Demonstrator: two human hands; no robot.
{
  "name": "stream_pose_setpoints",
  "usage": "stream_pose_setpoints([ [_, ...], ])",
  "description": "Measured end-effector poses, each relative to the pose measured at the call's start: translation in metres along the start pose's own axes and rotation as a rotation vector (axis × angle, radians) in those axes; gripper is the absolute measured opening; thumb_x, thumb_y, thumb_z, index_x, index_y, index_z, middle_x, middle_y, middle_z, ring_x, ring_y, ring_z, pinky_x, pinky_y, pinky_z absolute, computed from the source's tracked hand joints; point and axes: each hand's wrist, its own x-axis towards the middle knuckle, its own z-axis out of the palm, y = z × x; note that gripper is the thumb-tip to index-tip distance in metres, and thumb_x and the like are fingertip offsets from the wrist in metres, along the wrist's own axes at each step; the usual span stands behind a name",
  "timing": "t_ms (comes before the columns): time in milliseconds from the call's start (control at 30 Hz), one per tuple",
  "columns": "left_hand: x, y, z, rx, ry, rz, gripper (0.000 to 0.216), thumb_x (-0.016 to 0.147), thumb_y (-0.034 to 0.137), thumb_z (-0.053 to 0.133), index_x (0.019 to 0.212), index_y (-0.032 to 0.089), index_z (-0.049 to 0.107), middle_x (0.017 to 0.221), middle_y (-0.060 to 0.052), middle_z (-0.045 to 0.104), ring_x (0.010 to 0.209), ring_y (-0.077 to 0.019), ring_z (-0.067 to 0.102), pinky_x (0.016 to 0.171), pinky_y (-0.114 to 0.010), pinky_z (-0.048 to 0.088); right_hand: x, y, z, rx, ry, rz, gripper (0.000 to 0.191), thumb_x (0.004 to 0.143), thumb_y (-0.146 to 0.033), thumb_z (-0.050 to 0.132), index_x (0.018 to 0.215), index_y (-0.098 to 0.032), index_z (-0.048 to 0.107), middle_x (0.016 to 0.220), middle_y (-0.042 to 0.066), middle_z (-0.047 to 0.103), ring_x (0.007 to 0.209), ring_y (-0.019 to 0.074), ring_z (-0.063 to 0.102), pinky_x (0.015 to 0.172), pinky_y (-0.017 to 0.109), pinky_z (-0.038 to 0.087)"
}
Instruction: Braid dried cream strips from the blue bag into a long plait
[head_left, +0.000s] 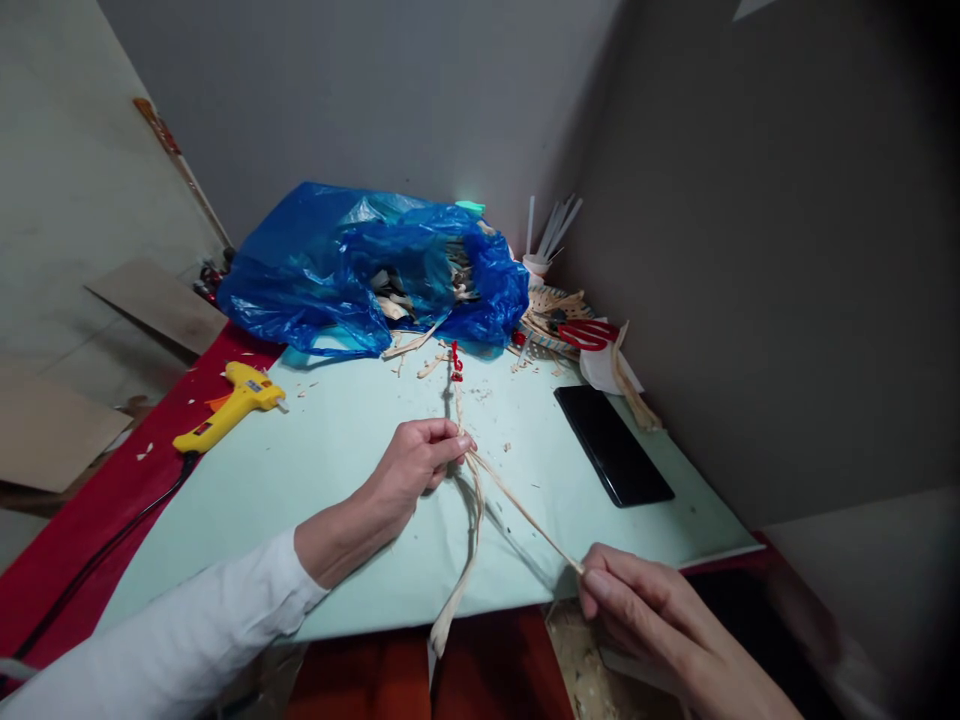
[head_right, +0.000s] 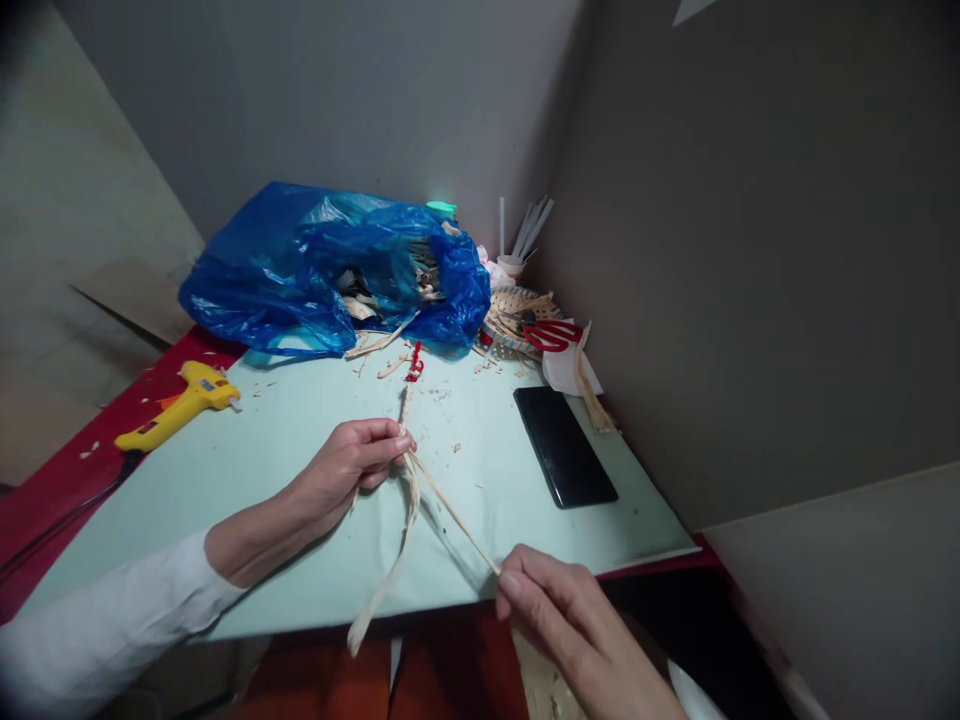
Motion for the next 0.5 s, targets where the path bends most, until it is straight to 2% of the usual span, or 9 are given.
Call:
stream_pose_setpoints([
  [67,0.000,-0.001,0.001,-0.003,-0.009,-0.001,0.018,0.075,0.026,0.067,0.071,0.011,0.059,0.061,0.002,0.049,0.042,-0.0005,0.025,0.042,-0.023,0.008,-0.004,0.001,0.001,-0.027,-0.009,-0.009,0.042,0.094,-0.052,0.044,0.070,-0.020,0.057,0.066,0.000,0.053,0.066,0.0139,0.049,0.062,0.023,0.038],
  [200,0.001,0.001,0.001,-0.047,-0.022,-0.023,0.018,0.074,0.026,0.069,0.071,0.010,0.060,0.062,0.002,0.050,0.041,0.0000,0.024,0.042,-0.022,0.008,-0.002,-0.005,-0.004,-0.113,-0.293,-0.057,0.042,0.097,-0.047,0.041,0.071,-0.020,0.060,0.061,0.000,0.059,0.064,0.0141,0.055,0.066,0.023,0.042],
  [267,0.001,0.003,0.000,-0.070,-0.034,-0.035,0.018,0.074,0.025,0.070,0.072,0.010,0.060,0.063,0.001,0.051,0.041,0.0004,0.023,0.041,-0.022,0.007,0.000,-0.010,-0.013,-0.149,-0.342,-0.093,0.040,0.097,-0.045,0.041,0.075,-0.020,0.064,0.068,0.001,0.065,0.066,0.0148,0.059,0.068,0.024,0.044],
  [367,0.001,0.005,-0.002,-0.087,-0.048,-0.047,0.018,0.074,0.025,0.070,0.073,0.010,0.061,0.063,0.002,0.051,0.041,0.0009,0.023,0.041,-0.022,0.006,0.003,-0.023,-0.027,-0.229,-0.255,-0.184,0.032,0.093,-0.045,0.048,0.084,-0.022,0.068,0.088,0.004,0.070,0.081,0.0186,0.063,0.075,0.026,0.046],
  [500,0.002,0.005,-0.002,-0.096,-0.066,-0.045,0.017,0.074,0.023,0.070,0.073,0.009,0.061,0.063,0.002,0.050,0.041,0.0010,0.023,0.041,-0.021,0.007,0.023,-0.046,-0.029,-0.227,0.043,-0.270,0.030,0.093,-0.044,0.047,0.087,-0.023,0.068,0.093,0.004,0.070,0.086,0.0201,0.063,0.075,0.027,0.046],
])
